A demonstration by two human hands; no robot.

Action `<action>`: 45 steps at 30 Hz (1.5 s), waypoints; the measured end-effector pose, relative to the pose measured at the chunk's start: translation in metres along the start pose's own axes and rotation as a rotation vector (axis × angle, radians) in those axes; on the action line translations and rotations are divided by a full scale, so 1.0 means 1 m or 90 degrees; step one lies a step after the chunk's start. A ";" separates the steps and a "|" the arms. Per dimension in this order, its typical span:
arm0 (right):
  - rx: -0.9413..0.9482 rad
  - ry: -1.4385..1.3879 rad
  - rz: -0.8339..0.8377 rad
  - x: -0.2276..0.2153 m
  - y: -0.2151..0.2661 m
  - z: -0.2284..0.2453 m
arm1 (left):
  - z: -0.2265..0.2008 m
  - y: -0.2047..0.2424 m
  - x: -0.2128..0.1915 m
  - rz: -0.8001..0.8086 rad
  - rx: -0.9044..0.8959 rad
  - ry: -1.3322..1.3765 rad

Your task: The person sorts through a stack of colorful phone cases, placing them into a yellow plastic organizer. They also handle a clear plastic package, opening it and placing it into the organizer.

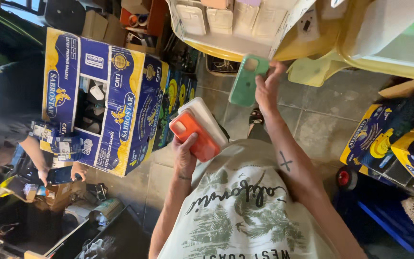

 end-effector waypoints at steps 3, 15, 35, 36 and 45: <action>-0.055 0.176 0.005 0.014 -0.022 0.010 | -0.007 -0.013 0.009 0.012 -0.018 -0.015; -0.045 0.206 -0.278 0.058 -0.066 -0.022 | -0.102 -0.141 0.078 0.253 0.003 -0.209; 0.214 0.089 -0.543 0.087 -0.063 -0.014 | -0.141 -0.221 0.081 0.315 -0.112 -0.260; 0.255 0.068 -0.549 0.085 -0.064 -0.017 | -0.141 -0.224 0.080 0.312 -0.123 -0.256; 0.233 0.063 -0.559 0.096 -0.072 -0.026 | -0.160 -0.228 0.087 0.321 -0.107 -0.255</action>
Point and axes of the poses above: each hand's wrist, its own y-axis away from the middle knuckle, its own x-axis out of the palm, z = x × y, the point moved 4 cm from there along -y, towards the middle knuckle, and after that the axes turned 12 degrees about -z, right-handed, at the moved point
